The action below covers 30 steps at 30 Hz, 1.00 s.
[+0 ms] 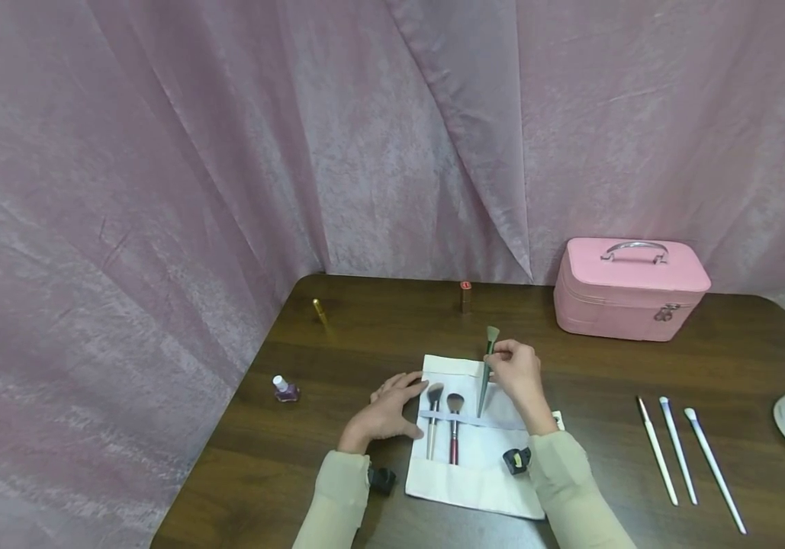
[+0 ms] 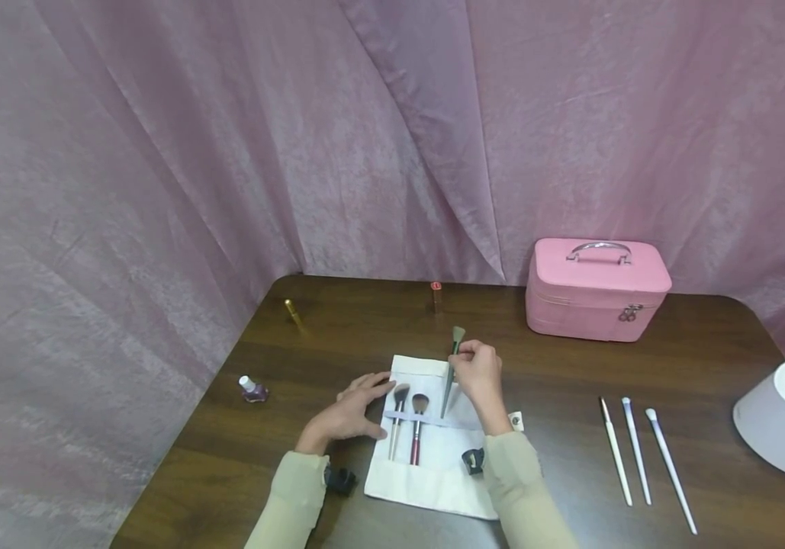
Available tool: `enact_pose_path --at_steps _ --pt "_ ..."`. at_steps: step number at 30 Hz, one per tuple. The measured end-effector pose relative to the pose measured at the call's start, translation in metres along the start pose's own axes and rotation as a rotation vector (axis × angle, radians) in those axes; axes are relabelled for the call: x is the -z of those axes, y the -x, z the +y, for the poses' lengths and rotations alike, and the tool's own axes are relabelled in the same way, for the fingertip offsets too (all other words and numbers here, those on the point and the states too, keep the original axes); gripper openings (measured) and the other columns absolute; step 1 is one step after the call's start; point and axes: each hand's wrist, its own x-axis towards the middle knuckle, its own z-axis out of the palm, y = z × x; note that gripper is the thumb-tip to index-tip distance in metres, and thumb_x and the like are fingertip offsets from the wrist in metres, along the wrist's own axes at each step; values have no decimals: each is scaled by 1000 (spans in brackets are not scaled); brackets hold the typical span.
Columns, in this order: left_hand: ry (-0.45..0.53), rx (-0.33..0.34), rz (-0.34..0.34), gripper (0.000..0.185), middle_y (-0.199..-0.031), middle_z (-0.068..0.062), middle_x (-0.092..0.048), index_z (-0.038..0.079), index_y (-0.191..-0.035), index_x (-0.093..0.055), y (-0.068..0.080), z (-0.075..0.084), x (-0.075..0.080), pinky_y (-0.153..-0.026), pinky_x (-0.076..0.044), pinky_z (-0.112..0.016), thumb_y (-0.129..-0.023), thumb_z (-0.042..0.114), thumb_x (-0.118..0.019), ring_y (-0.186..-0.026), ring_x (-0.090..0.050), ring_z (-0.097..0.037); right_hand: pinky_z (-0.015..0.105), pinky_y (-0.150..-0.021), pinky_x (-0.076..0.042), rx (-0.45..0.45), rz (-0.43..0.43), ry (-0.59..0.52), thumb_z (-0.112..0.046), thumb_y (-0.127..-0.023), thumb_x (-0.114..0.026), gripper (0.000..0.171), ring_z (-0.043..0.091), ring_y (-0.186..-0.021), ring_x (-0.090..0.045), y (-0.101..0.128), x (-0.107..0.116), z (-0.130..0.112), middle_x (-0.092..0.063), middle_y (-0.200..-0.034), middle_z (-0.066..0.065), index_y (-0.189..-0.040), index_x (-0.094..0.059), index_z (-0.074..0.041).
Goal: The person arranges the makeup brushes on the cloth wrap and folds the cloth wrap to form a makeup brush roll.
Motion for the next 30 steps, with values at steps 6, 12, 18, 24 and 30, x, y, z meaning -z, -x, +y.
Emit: enact_pose_path --at_steps 6,12,18,24,30 --pt "8 -2 0 83 -164 -7 -29 9 -152 -47 -1 1 1 -113 -15 -65 -78 9 -86 -150 -17 -35 30 -60 -57 -39 -53 47 -2 -91 -65 20 19 -66 -68 3 -1 1 -69 -91 20 -106 -66 11" --pt "10 -1 1 83 -163 -7 -30 9 -152 -48 -1 2 2 -113 -15 -65 -78 9 -86 -150 -17 -35 30 -60 -56 -83 -79 69 -5 -92 -65 17 18 -67 -65 6 -4 0 -67 -89 16 -103 -66 8" --pt "13 1 1 83 -163 -7 -29 9 -152 -47 0 2 2 -113 -15 -65 -78 10 -86 -150 -17 -35 31 -62 -57 -131 -96 71 -7 -93 -65 16 18 -69 -67 9 -5 0 -66 -90 17 -101 -65 7" --pt "15 -6 -5 83 -163 -7 -29 8 -152 -47 0 1 1 -113 -14 -66 -79 9 -85 -151 -16 -35 30 -61 -56 -140 -101 75 -8 -94 -64 15 16 -64 -66 13 -7 2 -64 -85 14 -96 -66 7" --pt "18 -11 -8 83 -164 -7 -29 8 -152 -47 0 0 1 -113 -13 -66 -79 9 -85 -151 -16 -35 29 -60 -56 -159 -102 77 -11 -97 -64 19 15 -64 -64 14 -9 5 -61 -79 11 -96 -68 7"
